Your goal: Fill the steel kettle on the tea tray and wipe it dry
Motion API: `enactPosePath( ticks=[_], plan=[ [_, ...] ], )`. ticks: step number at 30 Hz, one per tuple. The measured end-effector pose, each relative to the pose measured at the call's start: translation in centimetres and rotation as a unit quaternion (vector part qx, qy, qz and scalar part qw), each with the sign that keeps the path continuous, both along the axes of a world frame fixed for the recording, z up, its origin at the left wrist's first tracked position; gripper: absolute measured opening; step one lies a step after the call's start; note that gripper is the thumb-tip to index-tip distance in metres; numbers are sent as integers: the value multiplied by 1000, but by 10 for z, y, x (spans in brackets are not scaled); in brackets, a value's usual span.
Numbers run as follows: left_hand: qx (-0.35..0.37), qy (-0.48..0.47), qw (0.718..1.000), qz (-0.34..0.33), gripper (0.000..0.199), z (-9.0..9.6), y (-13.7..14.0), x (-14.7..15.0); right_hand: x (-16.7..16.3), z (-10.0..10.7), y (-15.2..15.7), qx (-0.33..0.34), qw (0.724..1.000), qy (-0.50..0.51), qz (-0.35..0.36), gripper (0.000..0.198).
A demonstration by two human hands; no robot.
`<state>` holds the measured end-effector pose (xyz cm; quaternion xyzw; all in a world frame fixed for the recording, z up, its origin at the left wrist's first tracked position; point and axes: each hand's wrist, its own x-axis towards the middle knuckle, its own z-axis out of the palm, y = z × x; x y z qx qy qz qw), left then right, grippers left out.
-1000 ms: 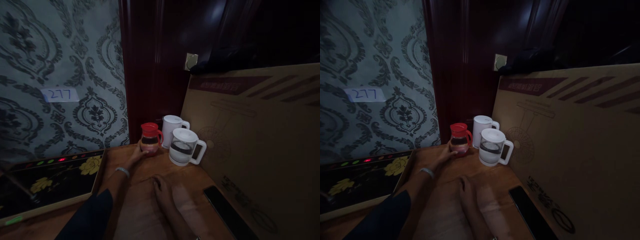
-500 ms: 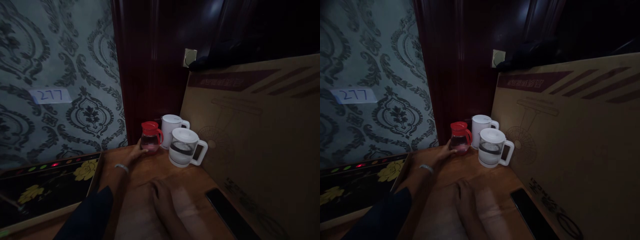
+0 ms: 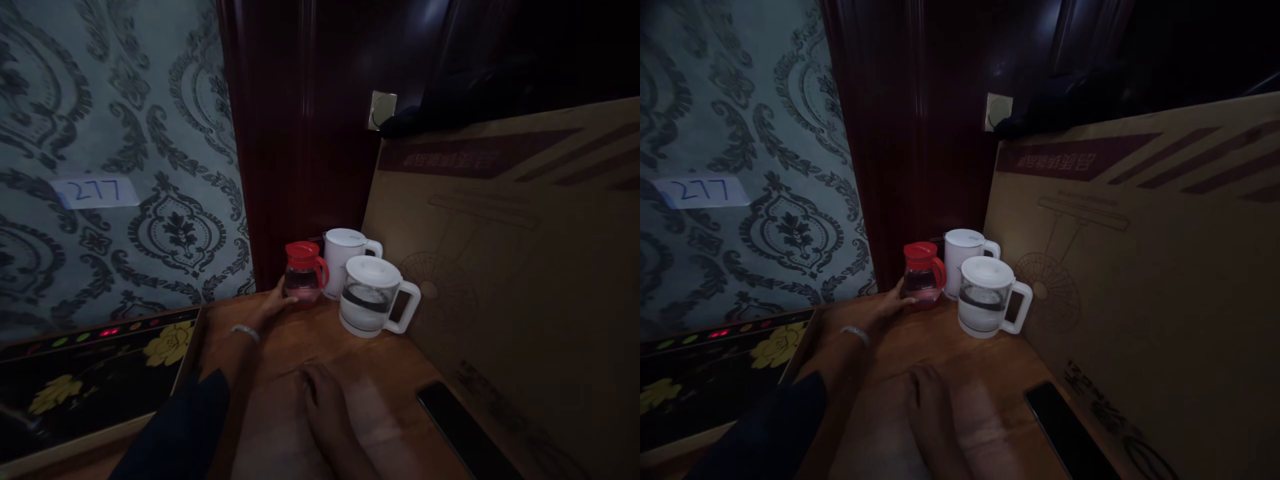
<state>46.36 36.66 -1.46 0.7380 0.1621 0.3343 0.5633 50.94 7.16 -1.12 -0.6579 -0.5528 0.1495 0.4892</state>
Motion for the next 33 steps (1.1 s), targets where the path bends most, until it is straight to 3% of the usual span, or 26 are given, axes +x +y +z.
enactPosePath(
  ticks=[12,19,25,33],
  plan=[
    [1,-35,999,10,109,-10,3,10,-1,2,-1,-16,1000,-5,10,29],
    [-31,-25,993,107,109,-24,-20,9,2,-1,-1,-8,1000,-12,7,31],
    [70,26,992,103,96,-22,-62,-9,9,-7,0,4,999,-40,23,32],
    [194,199,956,92,67,-26,-151,-56,32,-43,9,-19,998,-42,39,40]
  ],
)
